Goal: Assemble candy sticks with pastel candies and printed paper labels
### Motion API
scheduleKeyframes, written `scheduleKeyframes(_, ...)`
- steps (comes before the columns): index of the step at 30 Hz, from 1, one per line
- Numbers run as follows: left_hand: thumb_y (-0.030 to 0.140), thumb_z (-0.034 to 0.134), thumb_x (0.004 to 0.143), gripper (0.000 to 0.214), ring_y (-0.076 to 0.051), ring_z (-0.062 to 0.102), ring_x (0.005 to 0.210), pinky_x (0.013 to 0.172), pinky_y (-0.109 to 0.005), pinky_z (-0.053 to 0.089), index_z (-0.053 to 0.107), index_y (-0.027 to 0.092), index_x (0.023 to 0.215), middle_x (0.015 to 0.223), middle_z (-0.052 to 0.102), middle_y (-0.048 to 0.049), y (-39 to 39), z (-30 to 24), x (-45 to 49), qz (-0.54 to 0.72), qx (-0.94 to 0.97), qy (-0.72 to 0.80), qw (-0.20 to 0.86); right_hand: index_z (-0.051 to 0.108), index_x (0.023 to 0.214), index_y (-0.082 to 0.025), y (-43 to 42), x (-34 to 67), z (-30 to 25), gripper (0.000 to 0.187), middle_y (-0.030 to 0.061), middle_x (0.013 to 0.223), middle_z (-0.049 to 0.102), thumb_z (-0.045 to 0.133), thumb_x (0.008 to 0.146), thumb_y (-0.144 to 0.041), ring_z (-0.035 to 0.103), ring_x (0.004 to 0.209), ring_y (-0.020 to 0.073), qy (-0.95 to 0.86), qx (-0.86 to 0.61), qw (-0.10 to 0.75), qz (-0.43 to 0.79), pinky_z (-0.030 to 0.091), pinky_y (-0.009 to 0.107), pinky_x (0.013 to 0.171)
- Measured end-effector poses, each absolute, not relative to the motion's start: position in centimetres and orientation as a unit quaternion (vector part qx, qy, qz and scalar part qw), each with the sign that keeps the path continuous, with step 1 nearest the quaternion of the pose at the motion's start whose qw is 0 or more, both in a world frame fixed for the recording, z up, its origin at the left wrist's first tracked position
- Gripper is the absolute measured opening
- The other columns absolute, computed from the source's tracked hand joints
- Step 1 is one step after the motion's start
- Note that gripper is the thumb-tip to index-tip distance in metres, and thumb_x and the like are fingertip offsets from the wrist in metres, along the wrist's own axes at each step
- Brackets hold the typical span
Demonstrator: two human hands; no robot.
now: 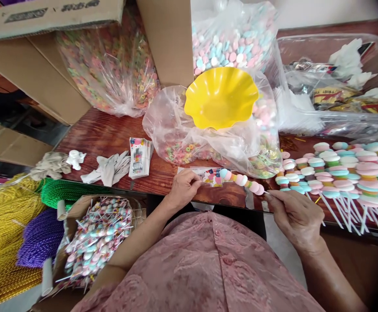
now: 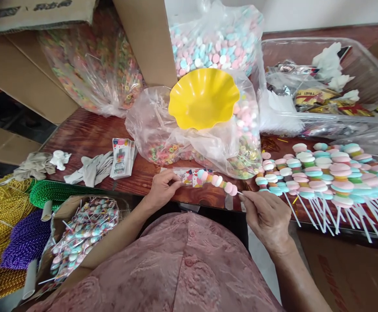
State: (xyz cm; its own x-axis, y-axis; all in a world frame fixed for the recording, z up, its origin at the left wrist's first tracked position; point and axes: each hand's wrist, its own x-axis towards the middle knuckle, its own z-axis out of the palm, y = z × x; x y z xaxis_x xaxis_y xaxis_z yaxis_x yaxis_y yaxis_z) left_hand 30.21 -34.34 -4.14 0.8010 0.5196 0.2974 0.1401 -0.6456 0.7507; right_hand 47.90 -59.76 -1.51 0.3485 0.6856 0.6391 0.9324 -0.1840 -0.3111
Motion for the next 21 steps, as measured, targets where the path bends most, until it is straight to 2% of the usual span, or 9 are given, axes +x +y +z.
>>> scheduleKeyframes(3,0.025,0.067,0.085,0.021,-0.013,0.053,0.069,0.068,-0.026,0.041,0.058,0.016,0.067,0.07,0.061,-0.0006,-34.4,-4.1,30.0,0.233,0.892,0.193,0.336,0.067,0.092,-0.019,-59.7,48.5,-1.2,0.009,0.0017,0.074,0.069,0.065,0.085,-0.014,0.063,0.065,0.0147,-0.558,-0.735,0.34,-0.182,0.05,0.028,0.065)
scheduleKeyframes(7,0.021,0.052,0.094,0.015,-0.019,0.056,0.083,0.072,-0.03,0.042,0.065,0.018,0.087,0.083,0.064,-0.0061,-35.4,-3.3,30.4,0.161,0.956,0.186,0.161,0.067,0.093,-0.018,-59.4,48.3,-1.2,0.012,0.0022,0.074,0.068,0.066,0.084,-0.01,0.062,0.064,0.0146,-0.569,-0.724,0.346,-0.179,0.049,0.028,0.064)
scheduleKeyframes(10,0.015,0.051,0.09,0.016,-0.023,0.055,0.089,0.07,-0.033,0.042,0.066,0.019,0.092,0.09,0.064,-0.0085,-36.4,-2.8,31.0,0.104,0.979,0.167,0.056,0.066,0.093,-0.019,-59.3,47.8,-1.3,0.013,0.0026,0.075,0.068,0.066,0.084,-0.009,0.062,0.064,0.0148,-0.567,-0.724,0.35,-0.181,0.049,0.028,0.063)
scheduleKeyframes(16,0.016,0.055,0.088,0.017,-0.023,0.055,0.086,0.071,-0.035,0.042,0.065,0.018,0.075,0.082,0.065,-0.0071,-36.4,-3.0,30.9,0.13,0.981,0.133,0.058,0.068,0.095,-0.02,-60.5,47.3,-2.0,0.015,0.0019,0.078,0.07,0.068,0.083,-0.01,0.065,0.068,0.0158,-0.521,-0.749,0.372,-0.17,0.051,0.029,0.067)
scheduleKeyframes(21,0.018,0.053,0.092,0.016,-0.02,0.057,0.087,0.078,-0.033,0.045,0.068,0.017,0.09,0.09,0.068,-0.0071,-35.7,-3.0,29.6,0.13,0.975,0.136,0.119,0.07,0.094,-0.02,-61.3,47.5,-2.5,0.015,0.0023,0.081,0.072,0.068,0.083,-0.011,0.067,0.07,0.0163,-0.511,-0.753,0.381,-0.163,0.052,0.029,0.069)
